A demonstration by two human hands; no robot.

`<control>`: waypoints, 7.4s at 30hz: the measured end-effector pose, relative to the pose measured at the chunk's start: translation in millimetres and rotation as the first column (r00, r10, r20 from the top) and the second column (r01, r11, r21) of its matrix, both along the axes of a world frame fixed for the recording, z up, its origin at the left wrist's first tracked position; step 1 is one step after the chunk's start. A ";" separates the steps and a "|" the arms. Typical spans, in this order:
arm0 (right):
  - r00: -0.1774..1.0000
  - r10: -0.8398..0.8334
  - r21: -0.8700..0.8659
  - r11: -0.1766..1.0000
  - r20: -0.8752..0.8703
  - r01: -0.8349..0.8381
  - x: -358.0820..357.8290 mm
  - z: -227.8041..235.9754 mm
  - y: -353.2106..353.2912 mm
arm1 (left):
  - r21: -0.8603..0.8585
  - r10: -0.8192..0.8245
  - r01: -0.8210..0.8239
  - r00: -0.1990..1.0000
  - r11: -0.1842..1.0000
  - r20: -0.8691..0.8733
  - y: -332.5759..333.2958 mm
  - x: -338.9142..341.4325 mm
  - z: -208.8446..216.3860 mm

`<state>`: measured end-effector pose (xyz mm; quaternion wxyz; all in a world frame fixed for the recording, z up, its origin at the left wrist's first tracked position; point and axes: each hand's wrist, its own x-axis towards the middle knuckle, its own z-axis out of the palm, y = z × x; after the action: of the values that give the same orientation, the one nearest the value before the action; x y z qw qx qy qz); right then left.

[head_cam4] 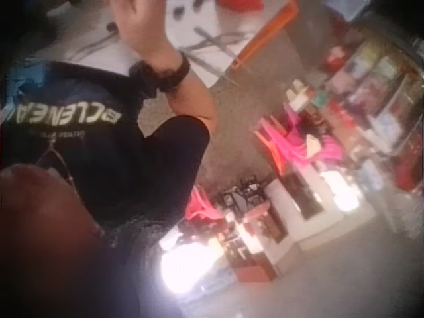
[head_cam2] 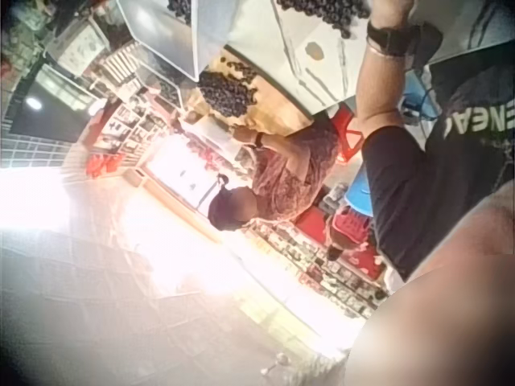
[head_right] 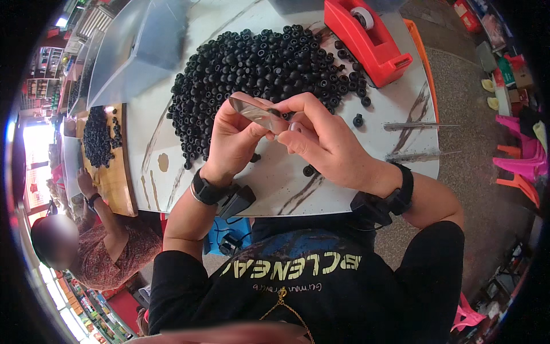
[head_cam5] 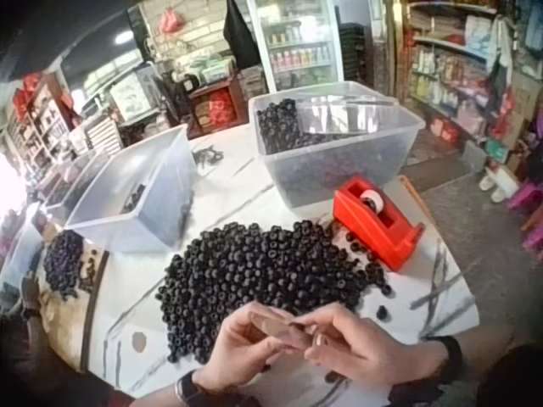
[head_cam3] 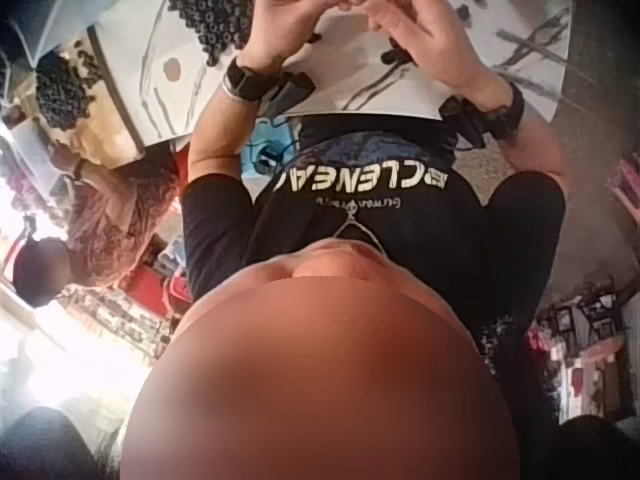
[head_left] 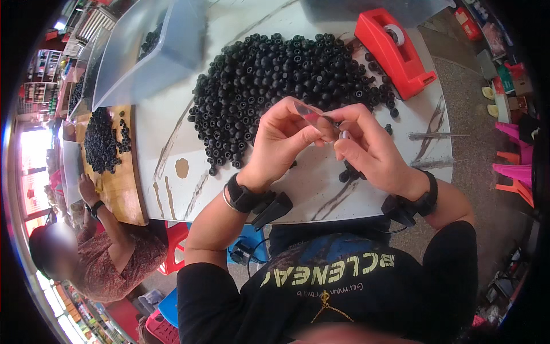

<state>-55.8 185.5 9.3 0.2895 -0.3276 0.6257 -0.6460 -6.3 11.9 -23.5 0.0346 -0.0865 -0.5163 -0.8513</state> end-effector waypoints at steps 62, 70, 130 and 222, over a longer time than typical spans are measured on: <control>0.992 0.016 0.043 0.999 0.126 -0.021 -3.6 9.0 -1.8 | 0.304 -0.093 0.027 0.974 0.952 0.206 -3.9 -0.2 5.3; 0.994 -0.008 0.107 0.994 -0.107 0.019 -2.7 -2.4 0.2 | 0.315 -0.128 0.077 0.981 0.946 0.144 -1.9 -1.9 1.6; 0.960 0.101 -0.018 0.995 0.259 -0.100 -10.6 2.5 0.1 | 0.359 -0.231 0.129 0.939 0.924 0.256 -8.2 1.7 -1.2; 0.993 0.015 0.076 0.997 -0.119 -0.006 -0.5 0.5 -1.9 | 0.062 0.038 -0.042 0.997 0.997 0.060 -2.2 3.2 -4.9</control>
<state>-56.3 183.5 9.8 0.2669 -0.3579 0.6641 -0.5997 -3.1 9.7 -28.4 0.0393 -0.0499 -0.4915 -0.8686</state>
